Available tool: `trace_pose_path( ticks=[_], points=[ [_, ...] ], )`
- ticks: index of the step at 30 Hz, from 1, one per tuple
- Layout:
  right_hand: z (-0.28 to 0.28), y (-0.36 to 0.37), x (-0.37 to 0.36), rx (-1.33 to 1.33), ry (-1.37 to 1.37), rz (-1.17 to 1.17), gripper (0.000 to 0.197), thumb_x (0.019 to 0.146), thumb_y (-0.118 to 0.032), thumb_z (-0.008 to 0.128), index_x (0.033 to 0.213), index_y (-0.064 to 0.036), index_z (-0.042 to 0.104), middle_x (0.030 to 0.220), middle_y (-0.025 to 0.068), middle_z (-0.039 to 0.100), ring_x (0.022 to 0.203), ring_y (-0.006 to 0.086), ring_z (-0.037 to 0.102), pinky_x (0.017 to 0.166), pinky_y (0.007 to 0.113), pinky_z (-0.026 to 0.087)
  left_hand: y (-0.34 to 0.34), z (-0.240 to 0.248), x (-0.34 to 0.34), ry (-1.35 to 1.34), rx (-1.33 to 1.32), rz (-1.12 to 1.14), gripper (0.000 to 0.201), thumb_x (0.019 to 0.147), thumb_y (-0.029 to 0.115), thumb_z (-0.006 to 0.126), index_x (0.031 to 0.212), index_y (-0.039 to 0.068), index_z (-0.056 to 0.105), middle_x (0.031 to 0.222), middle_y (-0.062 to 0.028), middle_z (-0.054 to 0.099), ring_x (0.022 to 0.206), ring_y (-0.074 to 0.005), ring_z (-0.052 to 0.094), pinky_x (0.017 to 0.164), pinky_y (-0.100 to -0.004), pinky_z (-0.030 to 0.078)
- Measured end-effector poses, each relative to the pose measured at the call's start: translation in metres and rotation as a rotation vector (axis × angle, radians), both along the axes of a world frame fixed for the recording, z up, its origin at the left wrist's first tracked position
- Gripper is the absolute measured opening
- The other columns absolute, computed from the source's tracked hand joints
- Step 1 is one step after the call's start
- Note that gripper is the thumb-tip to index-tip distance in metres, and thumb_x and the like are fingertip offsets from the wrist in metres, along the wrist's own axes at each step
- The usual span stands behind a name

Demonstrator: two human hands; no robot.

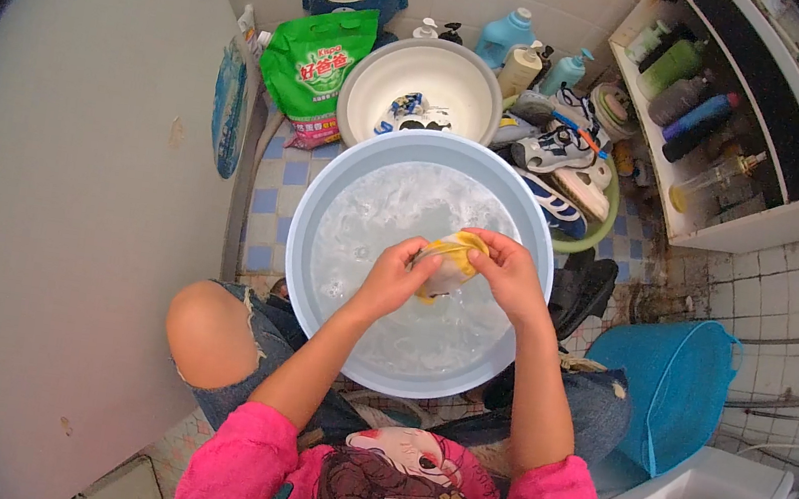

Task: The person washes socks by hand in a basin of soapy water, scrubbing them and placing them into an adjacent basin.

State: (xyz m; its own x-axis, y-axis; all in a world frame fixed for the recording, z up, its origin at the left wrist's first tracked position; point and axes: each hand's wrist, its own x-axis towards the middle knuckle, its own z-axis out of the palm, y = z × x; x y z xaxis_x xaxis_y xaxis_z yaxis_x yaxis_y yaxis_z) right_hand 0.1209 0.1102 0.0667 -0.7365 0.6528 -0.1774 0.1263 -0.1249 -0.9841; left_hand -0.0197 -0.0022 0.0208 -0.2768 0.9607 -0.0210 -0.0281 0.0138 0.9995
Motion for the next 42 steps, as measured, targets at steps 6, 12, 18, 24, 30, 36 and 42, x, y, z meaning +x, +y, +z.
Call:
trace_pose_path(
  ticks=[6,12,18,24,30,36,42],
  points=[
    [-0.004,-0.044,-0.025,1.210,-0.575,-0.004,0.017,0.081,-0.016,0.049,0.075,-0.0052,0.060,0.074,0.0107,0.058,0.067,0.0274,0.056,0.063,0.040,0.041,0.006,-0.008,0.016,-0.192,-0.096,0.322,0.020,0.089,0.020,0.046,0.084,0.001,0.053,0.066,-0.0028,0.053,0.061,-0.0107,0.049,0.056,-0.0260,0.040],
    [-0.018,-0.045,-0.033,1.097,-0.620,-0.176,0.015,0.075,-0.016,0.051,0.064,-0.0081,0.056,0.061,0.0084,0.054,0.061,0.0261,0.054,0.057,0.040,0.038,-0.001,-0.012,0.039,0.237,-0.015,0.388,0.029,0.091,0.021,0.037,0.077,-0.003,0.046,0.065,-0.0208,0.049,0.059,-0.0332,0.046,0.057,-0.0388,0.039],
    [-0.035,-0.041,-0.027,0.971,-0.499,-0.042,0.018,0.081,-0.017,0.046,0.073,-0.0040,0.055,0.072,0.0168,0.057,0.067,0.0355,0.054,0.060,0.041,0.042,-0.005,-0.024,0.035,-0.016,-0.175,0.317,0.029,0.090,0.023,0.039,0.085,-0.002,0.052,0.068,-0.0070,0.055,0.062,-0.0103,0.046,0.057,-0.0288,0.040],
    [-0.014,-0.005,-0.005,0.327,-0.225,0.138,0.023,0.086,-0.020,0.049,0.094,0.0011,0.055,0.078,0.0094,0.058,0.068,0.0160,0.054,0.064,0.028,0.043,-0.002,0.011,0.013,-0.265,-0.004,0.169,0.020,0.086,0.018,0.050,0.092,0.000,0.053,0.077,-0.0036,0.056,0.067,-0.0077,0.049,0.060,-0.0229,0.041],
    [-0.004,-0.001,-0.002,0.093,-0.124,0.195,0.022,0.081,-0.014,0.058,0.097,0.0012,0.056,0.080,0.0027,0.058,0.069,0.0077,0.052,0.062,0.021,0.042,0.000,0.011,0.011,-0.070,0.032,0.103,0.017,0.086,0.014,0.048,0.096,0.001,0.052,0.082,-0.0029,0.055,0.076,-0.0080,0.050,0.066,-0.0227,0.041],
    [-0.013,-0.001,-0.005,0.114,-0.153,0.028,0.017,0.082,-0.014,0.057,0.091,0.0001,0.057,0.077,0.0029,0.058,0.066,0.0084,0.051,0.059,0.024,0.041,0.003,0.019,0.021,-0.142,0.094,0.245,0.017,0.089,0.016,0.042,0.087,0.001,0.051,0.077,-0.0039,0.053,0.073,-0.0088,0.048,0.066,-0.0230,0.040],
    [-0.003,-0.057,-0.031,0.810,-0.253,-0.171,0.020,0.085,-0.017,0.044,0.073,-0.0028,0.052,0.075,0.0138,0.055,0.072,0.0323,0.052,0.062,0.041,0.038,0.005,0.005,0.014,0.027,-0.071,0.410,0.025,0.091,0.019,0.039,0.078,0.000,0.049,0.065,-0.0080,0.049,0.063,-0.0129,0.047,0.058,-0.0286,0.039]
  ],
)
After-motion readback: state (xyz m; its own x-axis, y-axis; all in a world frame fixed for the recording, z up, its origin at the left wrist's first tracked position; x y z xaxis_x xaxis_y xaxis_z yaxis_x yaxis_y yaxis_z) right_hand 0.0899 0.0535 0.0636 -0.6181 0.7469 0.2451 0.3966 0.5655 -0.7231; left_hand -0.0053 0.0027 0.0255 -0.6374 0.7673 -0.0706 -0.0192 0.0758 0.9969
